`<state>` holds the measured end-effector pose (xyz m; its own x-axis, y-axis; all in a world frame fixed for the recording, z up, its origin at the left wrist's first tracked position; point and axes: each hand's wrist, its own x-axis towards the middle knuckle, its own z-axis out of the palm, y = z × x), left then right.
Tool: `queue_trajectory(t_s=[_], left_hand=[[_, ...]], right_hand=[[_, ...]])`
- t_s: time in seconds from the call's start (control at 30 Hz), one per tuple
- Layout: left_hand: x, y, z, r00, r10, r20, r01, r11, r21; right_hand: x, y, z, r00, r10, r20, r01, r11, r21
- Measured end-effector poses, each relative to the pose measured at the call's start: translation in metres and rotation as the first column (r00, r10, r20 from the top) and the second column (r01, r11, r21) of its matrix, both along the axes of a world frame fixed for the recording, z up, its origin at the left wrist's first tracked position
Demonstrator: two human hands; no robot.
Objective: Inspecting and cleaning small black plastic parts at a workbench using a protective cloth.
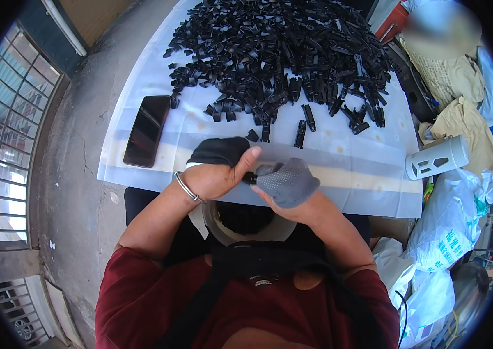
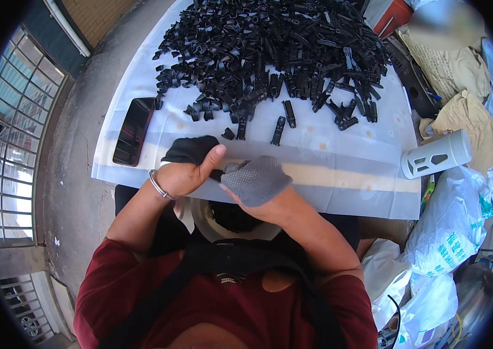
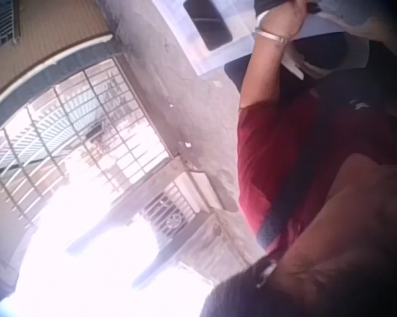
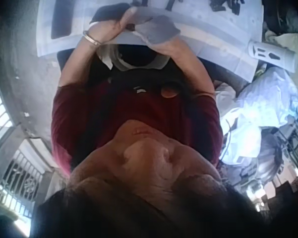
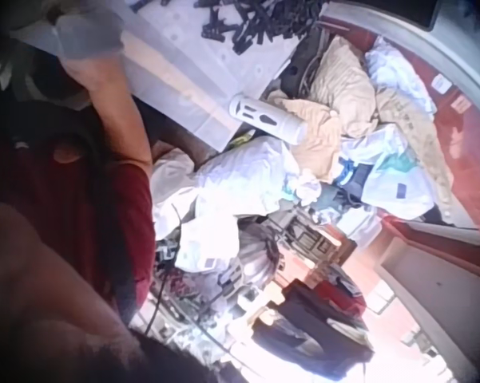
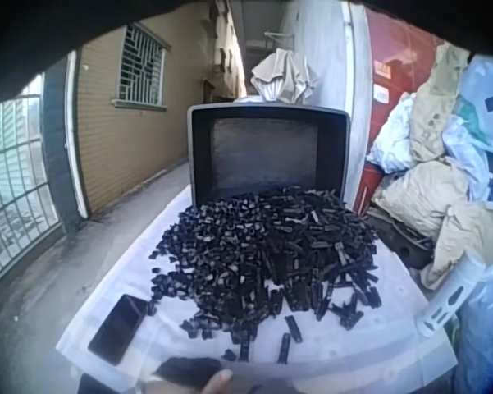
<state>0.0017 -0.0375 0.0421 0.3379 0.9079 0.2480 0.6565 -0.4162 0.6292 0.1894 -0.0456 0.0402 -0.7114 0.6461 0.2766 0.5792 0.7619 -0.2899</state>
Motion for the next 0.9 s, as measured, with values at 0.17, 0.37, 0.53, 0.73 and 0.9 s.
queue_trajectory(t_s=[0.17, 0.37, 0.53, 0.73, 0.9], left_hand=[[-0.001, 0.02, -0.025, 0.947, 0.306, -0.103, -0.249, 0.896, 0.367], [0.011, 0.035, -0.03, 0.923, 0.167, -0.348, -0.08, 0.965, 0.252], [-0.004, 0.03, -0.036, 0.946, 0.246, -0.212, -0.145, 0.904, 0.403], [0.005, 0.023, -0.023, 0.887, 0.291, 0.36, -0.265, 0.957, -0.119], [0.017, 0.011, -0.015, 0.8, 0.308, 0.515, 0.004, 0.855, -0.518]], right_hand=[[-0.001, 0.022, -0.002, 0.996, -0.087, 0.03, 0.09, 0.985, -0.15], [-0.013, 0.046, -0.013, 0.952, -0.246, 0.183, 0.224, 0.965, 0.134], [-0.006, 0.034, -0.004, 0.952, -0.229, 0.203, 0.202, 0.968, 0.148], [0.004, 0.021, -0.006, 0.979, -0.186, -0.08, 0.2, 0.954, 0.224], [-0.001, 0.011, 0.003, 0.968, -0.162, -0.193, 0.199, 0.962, 0.186]])
